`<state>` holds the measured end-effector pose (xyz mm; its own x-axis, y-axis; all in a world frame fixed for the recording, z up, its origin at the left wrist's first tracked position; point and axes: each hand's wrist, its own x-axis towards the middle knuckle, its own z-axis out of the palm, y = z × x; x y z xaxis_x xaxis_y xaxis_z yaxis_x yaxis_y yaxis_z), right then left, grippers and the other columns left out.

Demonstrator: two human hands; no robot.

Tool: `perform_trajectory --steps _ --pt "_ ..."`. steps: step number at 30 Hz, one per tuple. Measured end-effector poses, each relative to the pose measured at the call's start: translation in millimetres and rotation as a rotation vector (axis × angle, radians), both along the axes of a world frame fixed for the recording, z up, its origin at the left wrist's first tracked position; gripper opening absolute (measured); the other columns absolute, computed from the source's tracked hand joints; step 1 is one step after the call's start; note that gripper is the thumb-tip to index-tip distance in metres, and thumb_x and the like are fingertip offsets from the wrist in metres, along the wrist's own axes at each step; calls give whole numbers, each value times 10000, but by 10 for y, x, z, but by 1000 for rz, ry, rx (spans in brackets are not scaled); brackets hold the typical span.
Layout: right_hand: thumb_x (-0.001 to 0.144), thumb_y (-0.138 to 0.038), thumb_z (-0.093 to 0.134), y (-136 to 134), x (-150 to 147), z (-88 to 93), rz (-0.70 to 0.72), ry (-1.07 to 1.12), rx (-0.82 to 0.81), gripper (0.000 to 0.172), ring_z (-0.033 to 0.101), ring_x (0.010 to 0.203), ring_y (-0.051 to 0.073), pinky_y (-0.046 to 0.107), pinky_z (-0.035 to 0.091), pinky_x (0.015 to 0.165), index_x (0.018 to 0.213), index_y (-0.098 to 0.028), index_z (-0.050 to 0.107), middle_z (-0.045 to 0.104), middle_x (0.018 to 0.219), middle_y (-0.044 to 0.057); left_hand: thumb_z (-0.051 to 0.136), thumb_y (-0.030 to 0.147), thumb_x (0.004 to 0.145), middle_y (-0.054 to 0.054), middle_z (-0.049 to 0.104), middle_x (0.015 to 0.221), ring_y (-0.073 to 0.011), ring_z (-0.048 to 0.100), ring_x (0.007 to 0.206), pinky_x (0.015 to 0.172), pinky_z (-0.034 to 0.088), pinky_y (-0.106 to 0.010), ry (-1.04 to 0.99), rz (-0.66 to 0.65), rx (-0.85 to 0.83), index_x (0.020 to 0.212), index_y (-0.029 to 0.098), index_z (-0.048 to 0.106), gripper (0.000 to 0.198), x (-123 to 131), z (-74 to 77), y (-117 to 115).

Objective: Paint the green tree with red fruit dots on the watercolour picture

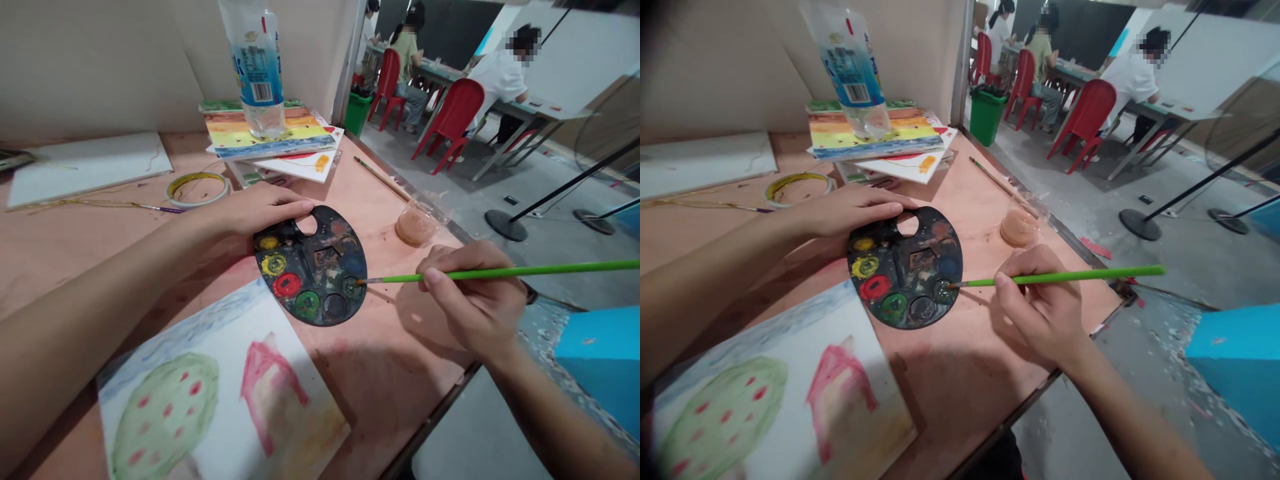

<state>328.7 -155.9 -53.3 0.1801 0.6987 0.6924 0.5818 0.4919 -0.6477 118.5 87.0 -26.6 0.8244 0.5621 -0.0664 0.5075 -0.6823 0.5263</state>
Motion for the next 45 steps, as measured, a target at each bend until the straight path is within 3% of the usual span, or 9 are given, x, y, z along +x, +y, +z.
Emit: perform_trajectory --steps 12,17,23,28,33,41,45 --pt "824 -38 609 -38 -86 69 59 8 -62 197 581 567 149 335 481 574 818 -235 603 570 665 -32 333 637 890 -17 680 1290 -272 601 1151 997 413 -328 124 -44 84 1303 251 664 655 29 64 3" --pt "834 -73 636 -37 -45 28 -12 22 -23 167 583 587 172 365 498 567 823 -239 619 579 690 -11 337 636 895 -6 690 1269 -259 603 1139 994 408 -311 115 -49 87 1316 273 653 640 36 42 30" --pt "827 -21 603 -31 -113 85 83 22 -68 206 580 563 146 344 480 565 821 -226 619 557 672 -29 315 682 871 -22 696 1254 -273 606 1139 987 412 -329 126 -26 83 1246 243 700 694 42 56 25" --pt "829 -66 637 -38 -67 92 17 29 -37 172 585 560 149 342 500 566 798 -233 612 563 651 -31 317 668 877 -20 697 1257 -265 605 1146 986 408 -317 114 -43 99 1225 243 712 677 38 55 22" --pt "833 -73 653 -18 -119 110 12 -81 -53 164 635 642 172 339 513 574 837 -234 620 620 719 -10 325 669 885 -12 695 1265 -267 606 1146 993 408 -321 101 -56 88 1261 267 692 661 28 25 50" --pt "826 -50 630 -55 -129 188 77 -155 -87 198 544 545 134 317 456 524 839 -237 569 529 649 -38 318 678 889 -6 692 1269 -269 613 1137 987 401 -319 123 -43 108 1299 276 667 672 28 38 32" --pt "828 -52 647 -65 -189 229 97 -178 -97 195 549 549 125 298 453 507 866 -229 574 557 673 -36 320 665 892 -13 691 1277 -273 613 1146 991 403 -327 125 -55 117 1289 266 673 665 30 40 35"
